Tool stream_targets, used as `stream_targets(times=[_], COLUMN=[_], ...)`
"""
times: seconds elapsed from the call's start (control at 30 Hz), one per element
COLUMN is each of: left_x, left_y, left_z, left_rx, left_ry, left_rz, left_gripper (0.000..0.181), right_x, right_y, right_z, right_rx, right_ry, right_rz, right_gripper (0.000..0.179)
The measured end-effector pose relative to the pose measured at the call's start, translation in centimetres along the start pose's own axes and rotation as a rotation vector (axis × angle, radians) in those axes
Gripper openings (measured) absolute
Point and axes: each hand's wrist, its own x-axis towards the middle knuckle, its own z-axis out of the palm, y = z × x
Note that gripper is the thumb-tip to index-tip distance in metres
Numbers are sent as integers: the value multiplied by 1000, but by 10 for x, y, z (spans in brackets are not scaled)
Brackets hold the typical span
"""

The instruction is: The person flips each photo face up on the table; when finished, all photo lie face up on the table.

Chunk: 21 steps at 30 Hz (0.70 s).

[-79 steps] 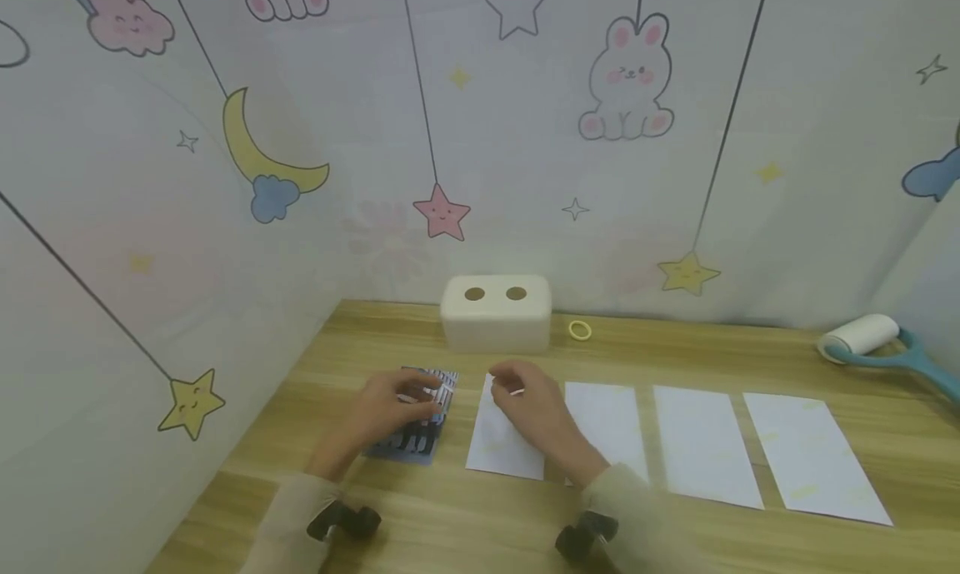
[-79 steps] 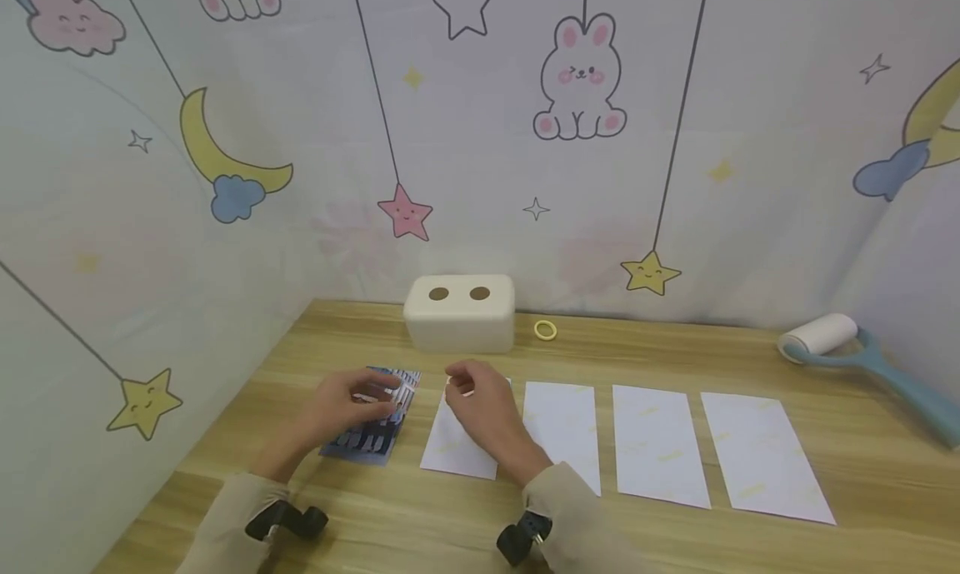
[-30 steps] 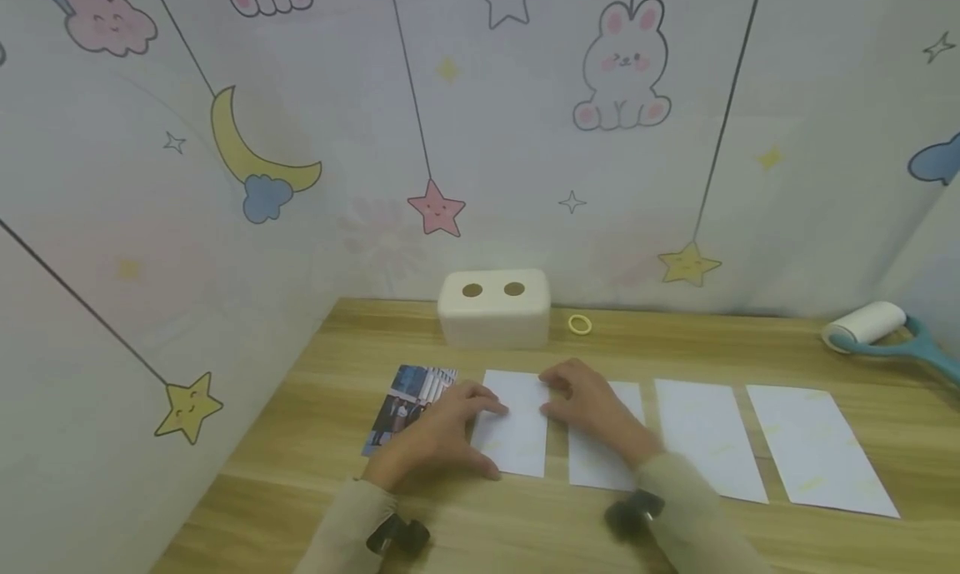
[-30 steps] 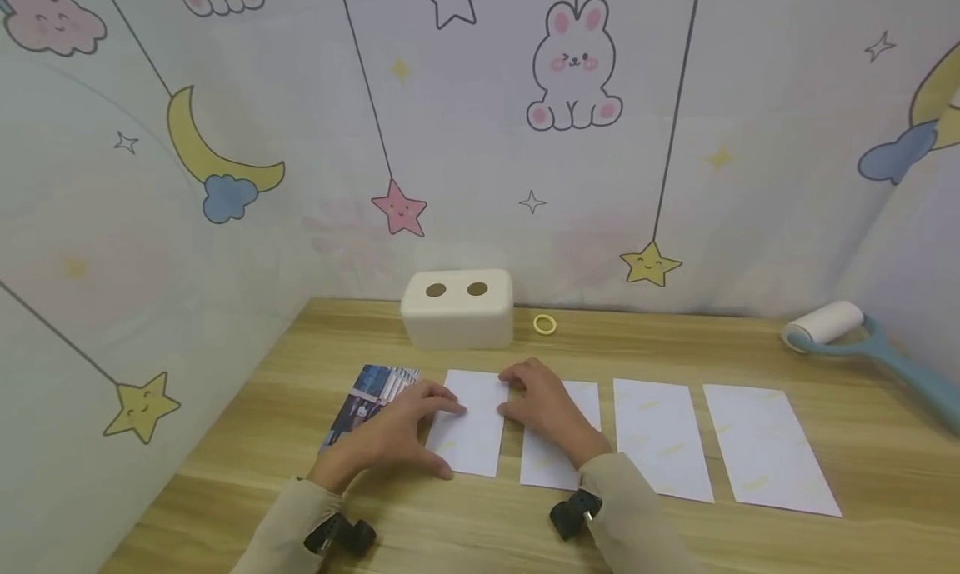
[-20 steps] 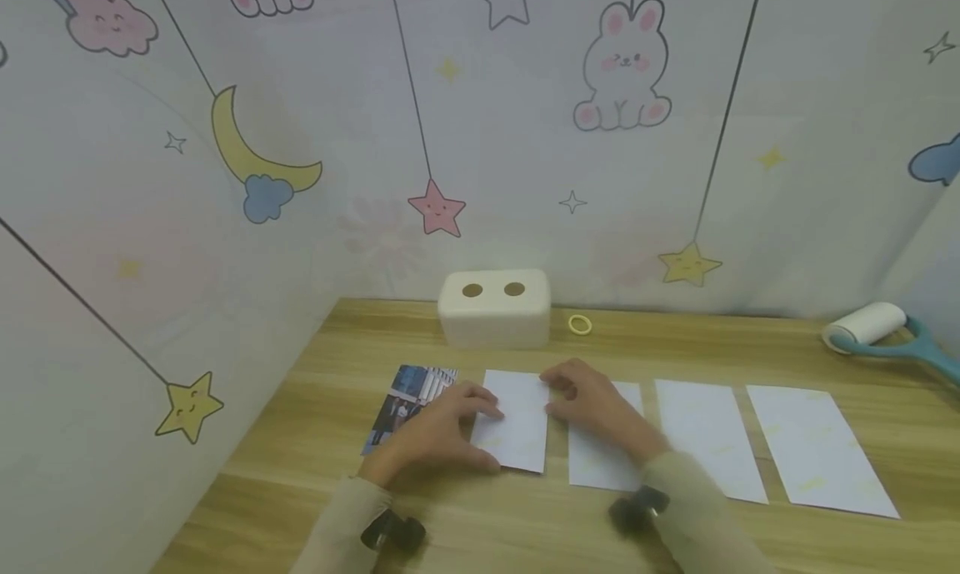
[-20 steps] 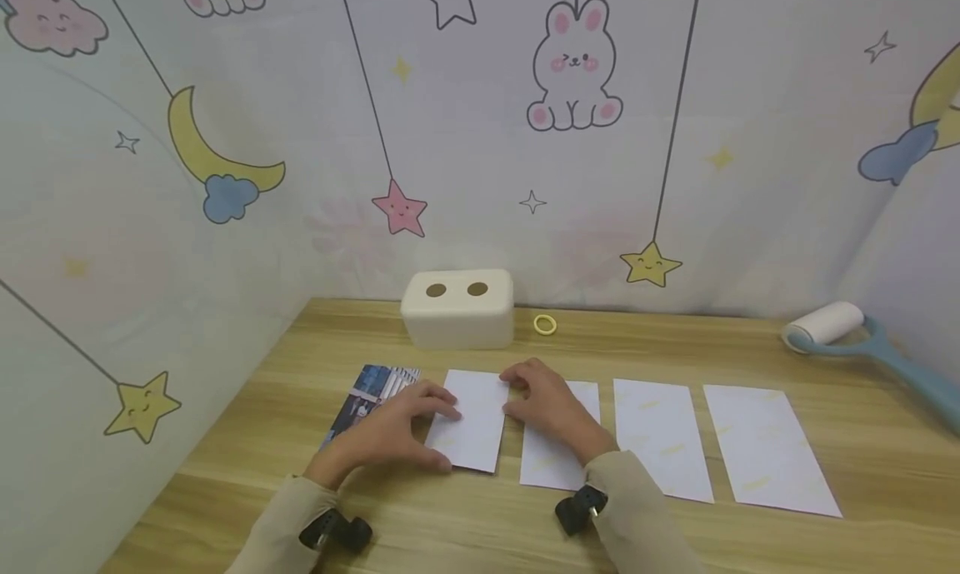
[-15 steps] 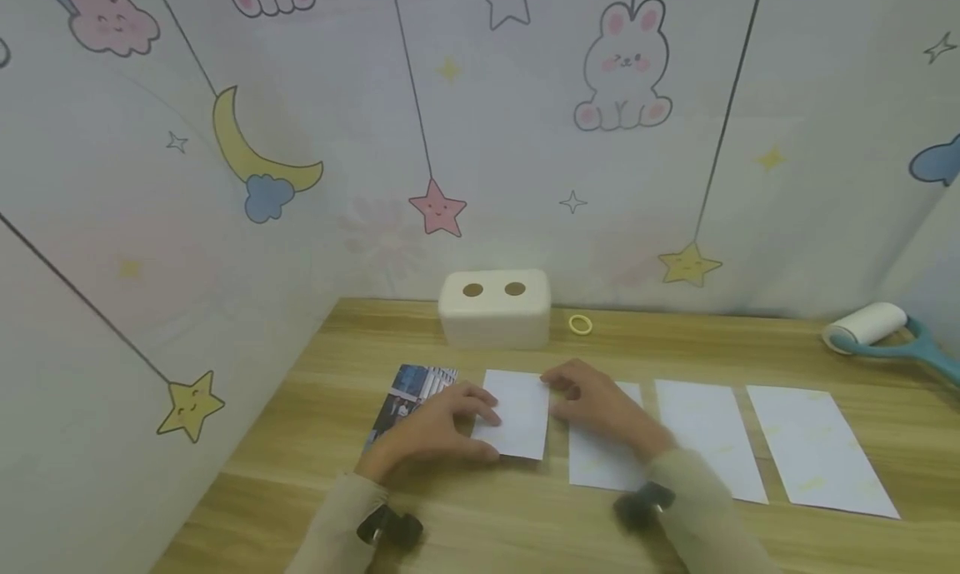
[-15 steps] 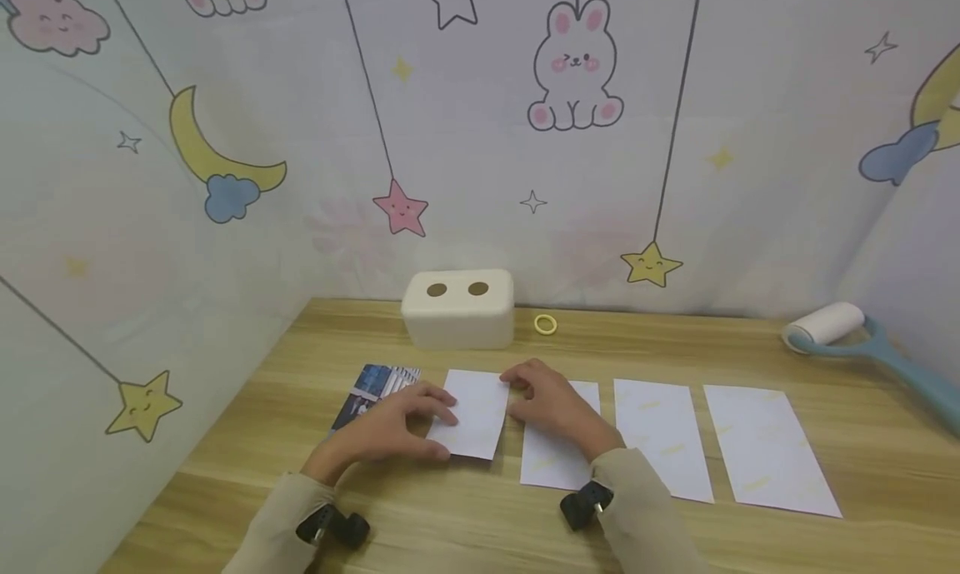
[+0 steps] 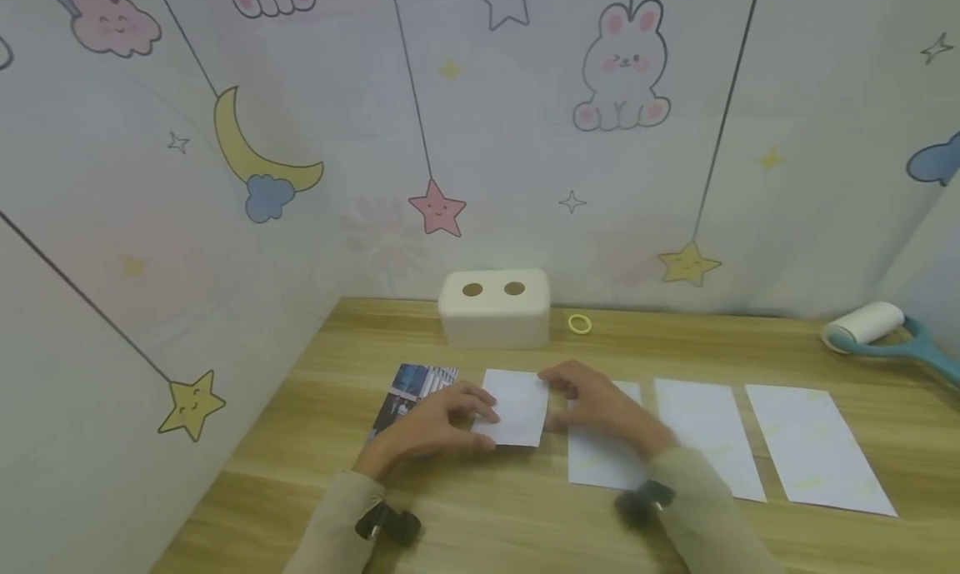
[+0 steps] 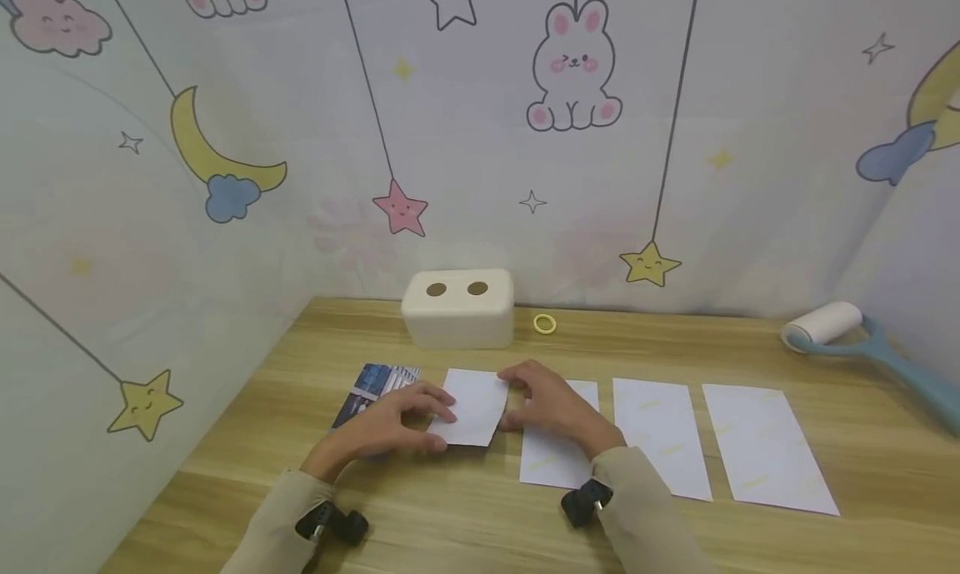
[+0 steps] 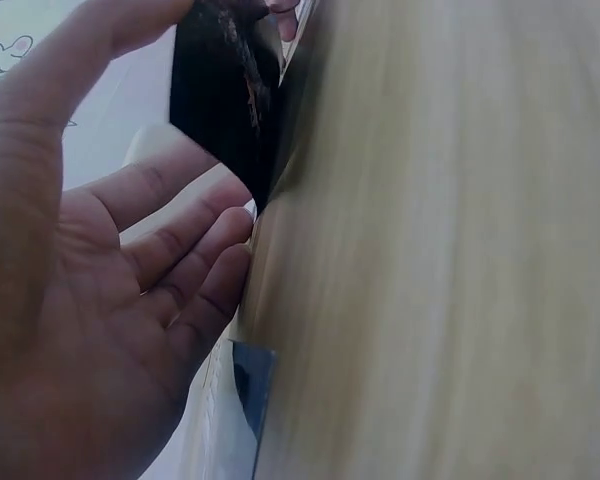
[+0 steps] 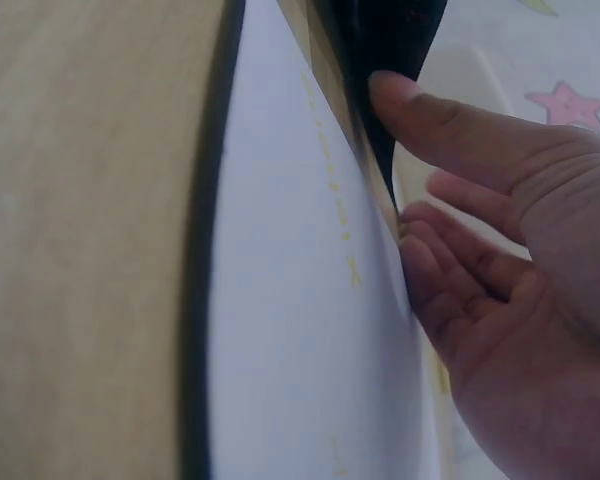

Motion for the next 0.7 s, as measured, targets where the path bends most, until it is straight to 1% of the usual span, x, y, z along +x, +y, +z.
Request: stream_targets(times=[0.17, 0.3, 0.43, 0.53, 0.7], left_x=[1, 2, 4, 5, 7], left_y=[0, -2, -2, 0, 2], left_z=[0, 0, 3, 5, 10], left_rx=[-11, 20, 33, 8, 7], left_ry=[-4, 15, 58, 95, 177], left_rz=[-15, -6, -7, -10, -9], left_gripper=[42, 36, 30, 28, 25], right_x=[2, 5, 6, 7, 9], right_y=[2, 2, 0, -2, -4], right_z=[-1, 1, 3, 5, 9], right_rx=[3, 14, 73, 112, 130], right_ry=[25, 68, 111, 127, 110], right_rz=[9, 21, 52, 63, 28], right_gripper=[59, 62, 64, 57, 37])
